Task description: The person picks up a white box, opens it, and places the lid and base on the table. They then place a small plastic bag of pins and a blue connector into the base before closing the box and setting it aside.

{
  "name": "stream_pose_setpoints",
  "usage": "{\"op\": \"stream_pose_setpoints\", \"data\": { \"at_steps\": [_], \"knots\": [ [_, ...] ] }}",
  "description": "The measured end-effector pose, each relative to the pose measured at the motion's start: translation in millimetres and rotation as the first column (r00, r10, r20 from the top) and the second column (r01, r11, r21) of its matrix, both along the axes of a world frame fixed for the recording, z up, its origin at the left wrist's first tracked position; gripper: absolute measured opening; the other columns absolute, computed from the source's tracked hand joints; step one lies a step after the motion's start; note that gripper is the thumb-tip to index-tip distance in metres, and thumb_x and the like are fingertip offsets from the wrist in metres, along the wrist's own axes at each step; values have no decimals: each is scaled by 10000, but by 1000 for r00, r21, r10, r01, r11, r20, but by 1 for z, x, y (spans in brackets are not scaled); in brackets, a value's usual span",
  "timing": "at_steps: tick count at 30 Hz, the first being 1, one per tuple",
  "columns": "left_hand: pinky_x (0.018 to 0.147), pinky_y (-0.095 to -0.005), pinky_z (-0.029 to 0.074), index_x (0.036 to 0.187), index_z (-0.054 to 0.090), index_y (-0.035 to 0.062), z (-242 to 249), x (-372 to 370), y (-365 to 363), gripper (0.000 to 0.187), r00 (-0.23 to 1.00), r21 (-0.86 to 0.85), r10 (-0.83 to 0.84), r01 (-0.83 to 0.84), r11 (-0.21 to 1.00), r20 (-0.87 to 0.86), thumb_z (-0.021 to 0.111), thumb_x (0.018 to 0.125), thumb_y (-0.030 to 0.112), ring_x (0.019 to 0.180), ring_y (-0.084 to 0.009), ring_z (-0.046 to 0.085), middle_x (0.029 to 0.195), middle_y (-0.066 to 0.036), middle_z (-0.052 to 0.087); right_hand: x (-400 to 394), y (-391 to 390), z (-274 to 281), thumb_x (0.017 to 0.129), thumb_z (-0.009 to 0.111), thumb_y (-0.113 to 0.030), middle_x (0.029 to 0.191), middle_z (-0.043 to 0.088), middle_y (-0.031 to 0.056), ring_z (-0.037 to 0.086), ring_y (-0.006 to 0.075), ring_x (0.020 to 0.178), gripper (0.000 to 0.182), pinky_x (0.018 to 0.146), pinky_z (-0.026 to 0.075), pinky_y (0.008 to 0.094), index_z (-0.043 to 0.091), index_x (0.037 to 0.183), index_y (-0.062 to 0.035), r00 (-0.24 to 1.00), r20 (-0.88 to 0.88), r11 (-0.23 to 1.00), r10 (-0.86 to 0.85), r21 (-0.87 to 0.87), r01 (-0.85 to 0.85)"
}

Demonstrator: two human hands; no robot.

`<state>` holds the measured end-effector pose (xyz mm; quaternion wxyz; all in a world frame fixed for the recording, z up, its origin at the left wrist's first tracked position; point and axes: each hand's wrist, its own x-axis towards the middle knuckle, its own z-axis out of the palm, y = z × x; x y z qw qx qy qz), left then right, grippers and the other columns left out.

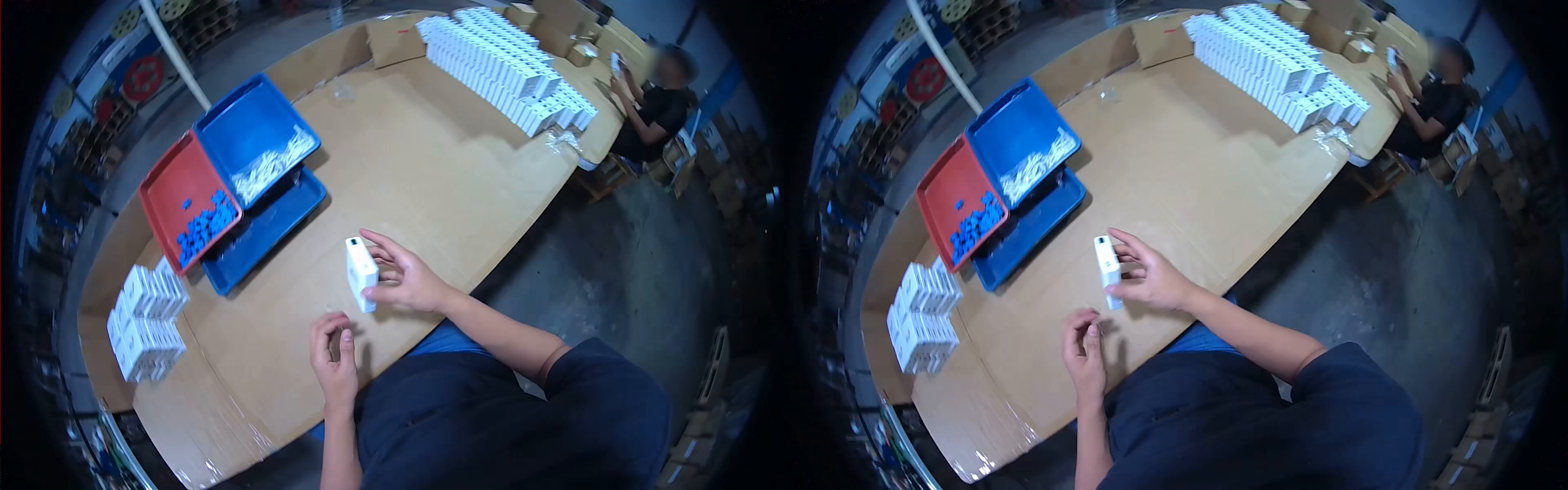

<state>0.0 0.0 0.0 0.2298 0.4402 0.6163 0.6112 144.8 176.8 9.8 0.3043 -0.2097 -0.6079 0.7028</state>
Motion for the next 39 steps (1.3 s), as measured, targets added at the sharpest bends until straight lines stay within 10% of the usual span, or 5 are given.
{"op": "stream_pose_setpoints", "data": {
  "at_steps": [3,8,14,27,39],
  "knots": [
    [999,-355,510,1060,707,-6,0,9,13,145,996,-147,-93,93,985,2,673,1019,128,1079,-253,663,1089,-132,696,37,37,-30,1002,598,-120,1324,658,144,657,253,1224,547,1070,530,399,471,1515,20,965,-168,861,-203,-499,95],
    [943,-337,538,1090,699,-19,-6,35,47,135,973,-241,-230,223,945,-1,675,995,74,1017,-229,694,1070,-130,708,106,82,-43,1063,525,-260,1269,684,150,682,267,1197,395,1005,567,436,570,1327,31,834,-112,651,-541,-684,330],
    [963,-377,511,1131,703,15,-14,80,111,190,874,-211,-447,408,888,-190,702,969,116,1051,-280,679,1097,-141,707,193,147,-38,1046,545,-430,1133,715,87,695,193,1031,448,869,549,385,633,1257,-45,504,84,434,-860,-403,806],
    [1141,-520,358,1297,608,35,-36,167,230,498,662,-140,-417,430,892,-622,753,925,333,1314,-394,490,1359,-206,536,403,404,16,953,600,-95,1255,611,219,692,346,1105,401,872,660,468,528,1295,101,47,-172,78,-984,-175,981],
    [1119,-514,376,1256,625,26,-37,172,239,563,647,-203,-408,370,906,-644,811,865,386,1296,-389,510,1328,-198,560,434,582,71,973,623,-336,984,702,177,747,279,720,425,678,661,440,623,1182,34,89,242,85,-966,-28,996]
  ]
}}
